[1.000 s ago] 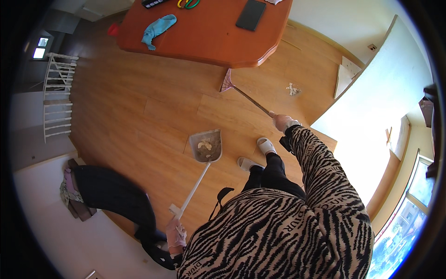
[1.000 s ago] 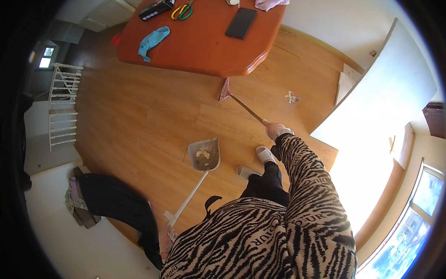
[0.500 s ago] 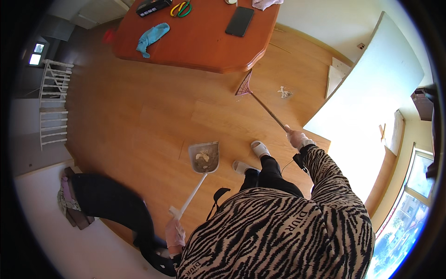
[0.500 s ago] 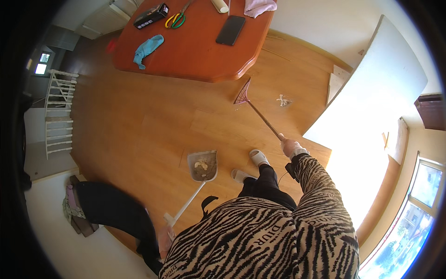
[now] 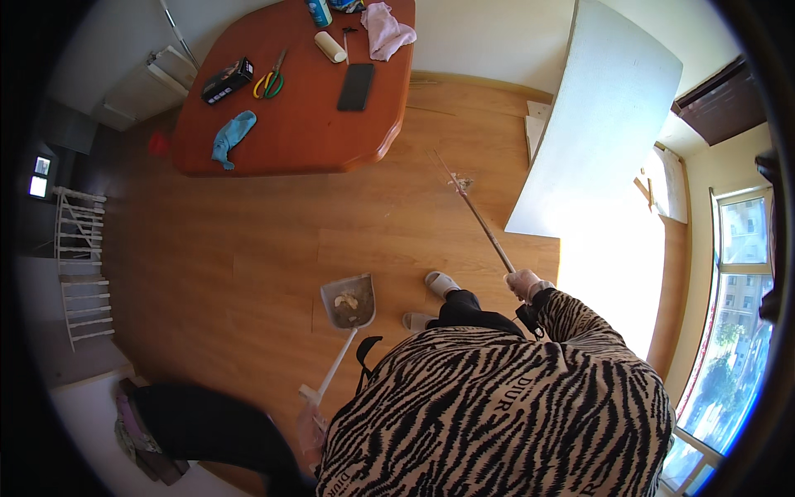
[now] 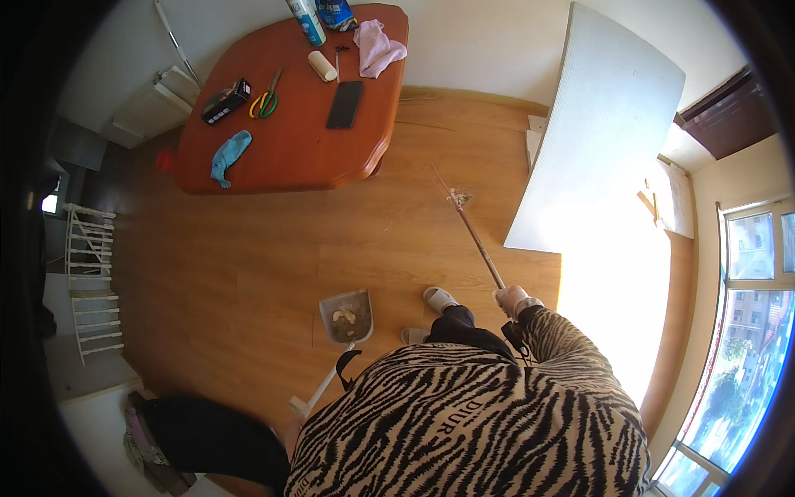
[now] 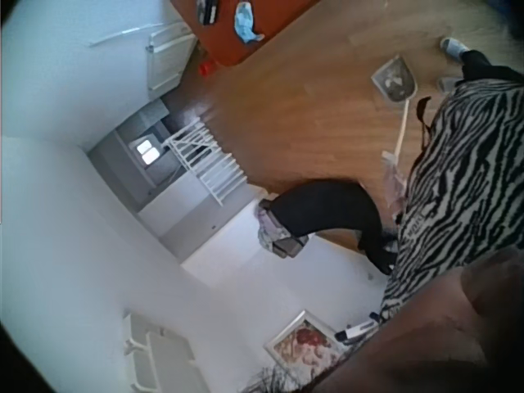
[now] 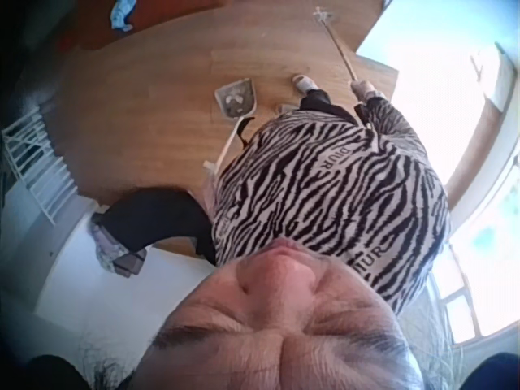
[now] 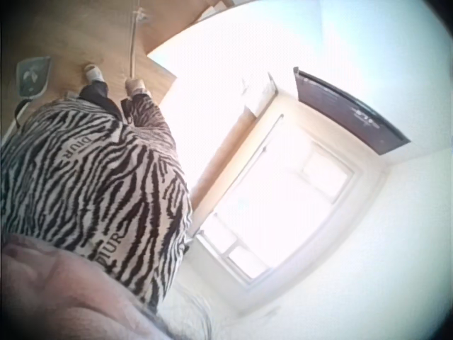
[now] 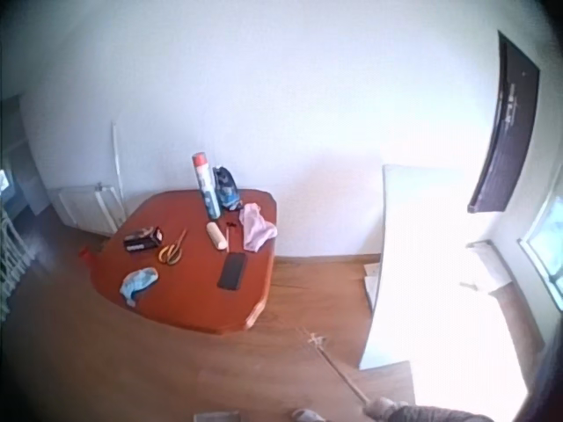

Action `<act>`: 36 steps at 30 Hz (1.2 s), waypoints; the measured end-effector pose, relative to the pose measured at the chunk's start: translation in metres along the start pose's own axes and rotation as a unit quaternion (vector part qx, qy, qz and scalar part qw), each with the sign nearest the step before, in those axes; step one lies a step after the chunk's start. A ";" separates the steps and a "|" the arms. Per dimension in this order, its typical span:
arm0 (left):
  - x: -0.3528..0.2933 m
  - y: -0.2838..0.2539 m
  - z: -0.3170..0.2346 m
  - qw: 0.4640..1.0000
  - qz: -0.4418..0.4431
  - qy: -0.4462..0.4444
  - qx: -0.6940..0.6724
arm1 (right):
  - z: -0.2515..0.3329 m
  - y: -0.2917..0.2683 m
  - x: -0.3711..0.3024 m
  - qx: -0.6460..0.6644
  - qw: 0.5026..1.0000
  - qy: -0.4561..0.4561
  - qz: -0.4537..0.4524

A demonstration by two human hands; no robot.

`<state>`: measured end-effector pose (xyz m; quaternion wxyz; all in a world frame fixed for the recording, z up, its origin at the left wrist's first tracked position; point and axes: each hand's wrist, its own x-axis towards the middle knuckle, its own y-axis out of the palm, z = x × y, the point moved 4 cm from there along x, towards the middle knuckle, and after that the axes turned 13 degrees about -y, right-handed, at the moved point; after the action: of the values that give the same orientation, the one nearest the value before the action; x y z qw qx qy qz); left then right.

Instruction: The person sweeps debris from a windowsill and floor using a small brush and dustpan. They gather the swept material into the dustpan and continue sweeping across the room.

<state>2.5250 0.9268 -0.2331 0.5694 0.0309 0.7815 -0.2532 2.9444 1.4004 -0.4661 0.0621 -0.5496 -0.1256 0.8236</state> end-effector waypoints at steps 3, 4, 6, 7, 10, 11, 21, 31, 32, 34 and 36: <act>0.005 0.009 -0.008 0.999 -0.053 0.003 -0.010 | -0.010 -0.023 0.026 -0.321 0.931 -0.156 -0.077; 0.006 0.012 -0.012 0.999 -0.042 0.010 0.000 | -0.017 -0.028 0.037 -0.390 0.900 -0.193 -0.042; 0.002 0.016 -0.018 0.998 0.025 0.048 0.040 | -0.045 -0.025 0.039 -0.461 0.872 -0.168 0.001; -0.002 0.020 -0.017 0.994 0.055 0.080 0.059 | -0.063 -0.030 0.045 -0.482 0.872 -0.064 0.048; -0.020 0.031 -0.007 0.996 0.060 0.059 0.030 | -0.103 -0.055 0.050 -0.405 0.913 0.040 0.035; -0.025 0.041 -0.004 0.998 0.054 0.029 0.011 | -0.111 -0.071 0.051 -0.357 0.931 0.050 -0.055; -0.044 0.081 -0.036 0.999 0.033 0.001 -0.019 | -0.086 -0.113 0.072 -0.027 0.994 0.069 -0.076; 0.023 0.046 -0.045 0.995 0.085 -0.033 -0.029 | -0.020 -0.100 0.109 -0.338 0.919 -0.204 0.024; 0.017 0.048 -0.046 0.997 0.050 -0.035 -0.036 | -0.013 -0.097 0.113 -0.329 0.914 -0.229 0.059; -0.001 0.059 -0.052 0.998 0.027 -0.037 -0.034 | -0.001 -0.086 0.118 -0.333 0.900 -0.267 0.083; -0.020 0.073 -0.060 1.000 -0.018 -0.010 0.021 | 0.010 -0.070 0.121 -0.327 0.895 -0.286 0.102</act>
<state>2.5046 1.0211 -0.2283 0.5720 0.0258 0.7707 -0.2798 2.8855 1.4954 -0.5513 -0.2445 -0.2898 -0.3435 0.8592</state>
